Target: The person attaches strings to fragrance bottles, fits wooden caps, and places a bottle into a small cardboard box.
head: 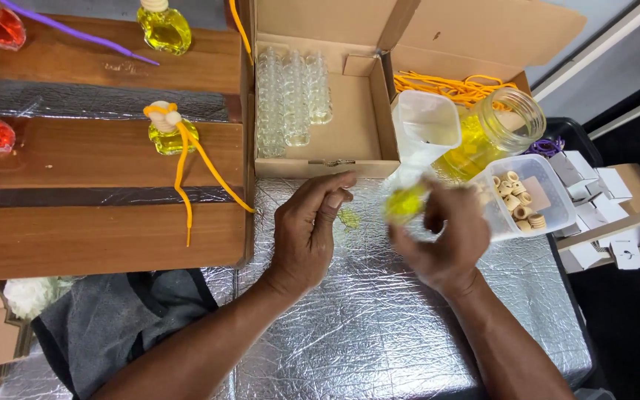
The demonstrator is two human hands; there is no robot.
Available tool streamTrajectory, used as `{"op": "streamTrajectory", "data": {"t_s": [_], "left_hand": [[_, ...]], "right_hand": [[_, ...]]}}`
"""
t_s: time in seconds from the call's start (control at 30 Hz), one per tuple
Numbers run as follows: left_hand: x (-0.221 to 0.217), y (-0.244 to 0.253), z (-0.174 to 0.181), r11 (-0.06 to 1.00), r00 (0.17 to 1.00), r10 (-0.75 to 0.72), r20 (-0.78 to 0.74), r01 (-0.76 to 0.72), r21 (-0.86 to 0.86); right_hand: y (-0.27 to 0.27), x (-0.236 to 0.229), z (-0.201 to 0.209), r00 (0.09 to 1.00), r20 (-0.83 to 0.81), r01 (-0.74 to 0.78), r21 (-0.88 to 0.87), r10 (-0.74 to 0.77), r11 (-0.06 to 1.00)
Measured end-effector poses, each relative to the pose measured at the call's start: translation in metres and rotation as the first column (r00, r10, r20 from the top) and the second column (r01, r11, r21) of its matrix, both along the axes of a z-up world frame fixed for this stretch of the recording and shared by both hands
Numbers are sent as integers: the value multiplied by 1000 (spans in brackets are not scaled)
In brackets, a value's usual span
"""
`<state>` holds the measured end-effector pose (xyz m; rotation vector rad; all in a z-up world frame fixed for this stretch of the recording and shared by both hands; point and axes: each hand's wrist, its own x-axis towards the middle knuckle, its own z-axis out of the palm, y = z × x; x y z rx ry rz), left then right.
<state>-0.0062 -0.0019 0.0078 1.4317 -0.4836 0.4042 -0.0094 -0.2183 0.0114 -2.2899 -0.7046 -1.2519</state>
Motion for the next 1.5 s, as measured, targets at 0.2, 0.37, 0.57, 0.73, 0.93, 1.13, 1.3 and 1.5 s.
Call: {"op": "streamTrajectory", "data": {"t_s": [0.2,0.37,0.57,0.73,0.93,1.13,1.3,1.5], "left_hand": [[-1,1,4,1000,1000,-1,-6,1,-6],[0,1,3,1000,1000,-16,-12,16,3],[0,0,2,1000,999,-29,-23,29,9],[-1,1,4,1000,1000,-14,-21,14,7],[-1,-1,0,999,998,-33,-45,32,-18],[-3,-4,-3,999,997,-40,-67,38,-31],[-1,-3,-2,997,995,-70,-75,68,-35],[-1,-2,3,998,997,-53,-62,51,-32]], "right_hand": [[17,-3,27,976,-128,-125,343,178,931],[24,-4,25,960,-81,-268,21,269,963],[18,-1,14,981,-108,-179,-159,163,971],[18,-5,18,971,-121,-166,274,205,947],[22,-9,25,947,-199,-174,346,253,922],[6,-9,11,917,-273,-229,235,290,945],[22,-11,11,954,-176,-253,-47,241,966],[41,-17,45,918,-254,-368,-253,306,895]]}}
